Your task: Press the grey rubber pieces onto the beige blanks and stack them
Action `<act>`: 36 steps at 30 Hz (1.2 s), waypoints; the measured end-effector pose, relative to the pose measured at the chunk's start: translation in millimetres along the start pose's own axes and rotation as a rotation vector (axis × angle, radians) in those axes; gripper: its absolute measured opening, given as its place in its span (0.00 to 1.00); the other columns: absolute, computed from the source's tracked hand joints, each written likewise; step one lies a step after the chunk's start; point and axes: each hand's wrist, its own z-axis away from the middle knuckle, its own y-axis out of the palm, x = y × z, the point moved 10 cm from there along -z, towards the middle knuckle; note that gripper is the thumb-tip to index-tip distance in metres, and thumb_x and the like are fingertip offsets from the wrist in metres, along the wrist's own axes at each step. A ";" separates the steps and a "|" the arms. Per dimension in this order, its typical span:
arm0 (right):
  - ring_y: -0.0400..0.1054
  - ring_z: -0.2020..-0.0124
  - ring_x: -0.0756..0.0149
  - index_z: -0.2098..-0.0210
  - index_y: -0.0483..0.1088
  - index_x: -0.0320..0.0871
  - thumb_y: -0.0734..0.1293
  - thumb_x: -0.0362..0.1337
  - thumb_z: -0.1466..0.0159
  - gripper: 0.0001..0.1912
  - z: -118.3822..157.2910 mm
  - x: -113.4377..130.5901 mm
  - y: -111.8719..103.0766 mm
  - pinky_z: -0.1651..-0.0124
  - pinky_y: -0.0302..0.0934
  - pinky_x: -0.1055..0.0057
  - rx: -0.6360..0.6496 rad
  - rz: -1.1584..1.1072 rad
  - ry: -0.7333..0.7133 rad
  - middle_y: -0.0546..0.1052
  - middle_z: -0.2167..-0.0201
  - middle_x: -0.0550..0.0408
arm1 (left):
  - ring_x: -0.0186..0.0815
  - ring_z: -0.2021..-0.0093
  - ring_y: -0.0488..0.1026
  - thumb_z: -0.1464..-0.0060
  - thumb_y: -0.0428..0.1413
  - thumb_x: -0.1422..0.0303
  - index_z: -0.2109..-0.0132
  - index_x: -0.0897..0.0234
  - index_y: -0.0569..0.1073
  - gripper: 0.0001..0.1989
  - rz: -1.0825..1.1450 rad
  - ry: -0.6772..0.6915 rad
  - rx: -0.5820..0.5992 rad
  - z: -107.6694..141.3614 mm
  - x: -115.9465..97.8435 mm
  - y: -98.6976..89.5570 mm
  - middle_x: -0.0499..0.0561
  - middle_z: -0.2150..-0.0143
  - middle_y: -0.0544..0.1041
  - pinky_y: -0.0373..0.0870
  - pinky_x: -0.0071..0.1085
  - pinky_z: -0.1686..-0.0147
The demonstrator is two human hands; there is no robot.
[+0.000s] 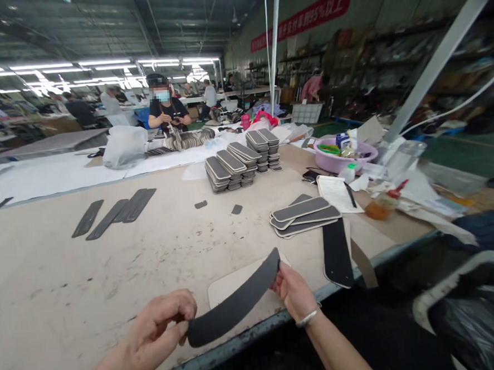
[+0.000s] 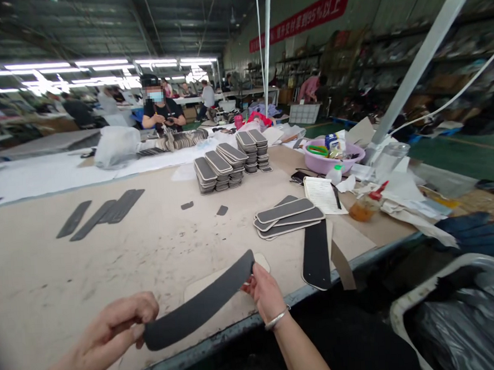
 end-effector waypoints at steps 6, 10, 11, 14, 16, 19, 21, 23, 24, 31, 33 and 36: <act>0.69 0.67 0.66 0.61 0.75 0.44 0.69 0.51 0.48 0.21 14.6 10.8 -33.6 0.64 0.65 0.69 -0.063 0.271 -0.017 0.77 0.65 0.52 | 0.32 0.74 0.65 0.47 0.50 0.64 0.69 0.63 0.67 0.07 0.207 -0.195 -0.004 5.0 32.1 12.5 0.49 0.70 0.66 0.64 0.28 0.75; 0.69 0.69 0.65 0.63 0.76 0.41 0.70 0.50 0.49 0.21 20.4 15.3 -53.7 0.66 0.65 0.69 -0.090 0.453 -0.012 0.77 0.66 0.52 | 0.29 0.78 0.62 0.48 0.50 0.66 0.69 0.64 0.68 0.07 0.331 -0.332 -0.066 3.5 75.4 18.7 0.46 0.77 0.66 0.56 0.25 0.77; 0.69 0.70 0.65 0.63 0.75 0.41 0.69 0.51 0.49 0.21 19.8 20.3 -57.6 0.68 0.65 0.69 -0.110 0.514 -0.023 0.77 0.67 0.52 | 0.28 0.79 0.61 0.49 0.51 0.65 0.68 0.65 0.68 0.07 0.364 -0.357 -0.090 1.6 85.7 19.5 0.45 0.79 0.65 0.54 0.25 0.78; 0.69 0.72 0.65 0.59 0.74 0.41 0.66 0.52 0.48 0.24 10.7 46.3 -64.5 0.69 0.64 0.69 -0.197 0.790 -0.110 0.77 0.71 0.54 | 0.26 0.81 0.57 0.51 0.52 0.62 0.68 0.66 0.68 0.10 0.431 -0.413 -0.170 -8.9 110.1 19.5 0.43 0.82 0.63 0.49 0.23 0.80; 0.69 0.71 0.64 0.60 0.73 0.41 0.65 0.51 0.48 0.23 -1.2 63.1 -64.4 0.66 0.63 0.68 -0.244 0.963 -0.166 0.76 0.73 0.55 | 0.25 0.82 0.55 0.53 0.53 0.62 0.69 0.66 0.67 0.11 0.419 -0.458 -0.207 -19.1 121.8 19.3 0.42 0.82 0.62 0.46 0.23 0.82; 0.70 0.69 0.63 0.67 0.72 0.43 0.66 0.48 0.49 0.17 -22.2 73.8 -64.8 0.62 0.61 0.68 -0.281 1.089 -0.175 0.77 0.74 0.55 | 0.24 0.83 0.53 0.57 0.53 0.60 0.71 0.66 0.66 0.12 0.347 -0.537 -0.209 -35.8 134.8 21.7 0.41 0.83 0.61 0.43 0.22 0.83; 0.70 0.70 0.63 0.70 0.71 0.43 0.67 0.47 0.49 0.14 -32.7 74.9 -65.1 0.63 0.60 0.68 -0.298 1.167 -0.167 0.76 0.75 0.55 | 0.24 0.85 0.51 0.59 0.52 0.59 0.72 0.66 0.65 0.13 0.281 -0.584 -0.211 -45.0 141.4 22.1 0.40 0.85 0.60 0.42 0.23 0.84; 0.70 0.70 0.64 0.72 0.70 0.43 0.67 0.45 0.49 0.12 -38.7 73.2 -65.0 0.64 0.59 0.69 -0.301 1.232 -0.157 0.76 0.76 0.56 | 0.24 0.86 0.52 0.60 0.51 0.58 0.73 0.65 0.65 0.13 0.216 -0.626 -0.214 -50.7 147.0 21.5 0.41 0.86 0.61 0.42 0.23 0.85; 0.70 0.71 0.65 0.72 0.70 0.44 0.67 0.45 0.49 0.11 -40.3 71.7 -64.7 0.64 0.59 0.69 -0.297 1.260 -0.152 0.76 0.76 0.56 | 0.24 0.86 0.52 0.61 0.50 0.58 0.74 0.65 0.65 0.13 0.192 -0.643 -0.217 -52.3 149.3 20.9 0.42 0.85 0.62 0.42 0.23 0.85; 0.70 0.71 0.68 0.73 0.70 0.46 0.67 0.46 0.47 0.10 -45.0 64.0 -65.0 0.66 0.57 0.72 -0.265 1.400 -0.113 0.76 0.76 0.60 | 0.25 0.85 0.58 0.61 0.51 0.56 0.75 0.65 0.64 0.15 0.156 -0.690 -0.206 -51.8 154.4 17.5 0.45 0.82 0.67 0.44 0.22 0.86; 0.70 0.70 0.67 0.72 0.70 0.46 0.66 0.47 0.47 0.11 -46.7 63.1 -64.9 0.66 0.57 0.72 -0.255 1.431 -0.102 0.76 0.76 0.59 | 0.25 0.85 0.59 0.61 0.53 0.55 0.76 0.65 0.65 0.16 0.142 -0.689 -0.195 -51.2 154.1 17.2 0.44 0.82 0.67 0.46 0.22 0.85; 0.70 0.70 0.66 0.72 0.70 0.46 0.66 0.48 0.47 0.12 -48.8 62.1 -64.7 0.66 0.57 0.71 -0.239 1.466 -0.083 0.77 0.75 0.59 | 0.25 0.85 0.60 0.59 0.55 0.57 0.76 0.66 0.66 0.15 0.095 -0.680 -0.175 -50.9 155.1 17.8 0.44 0.83 0.66 0.52 0.22 0.84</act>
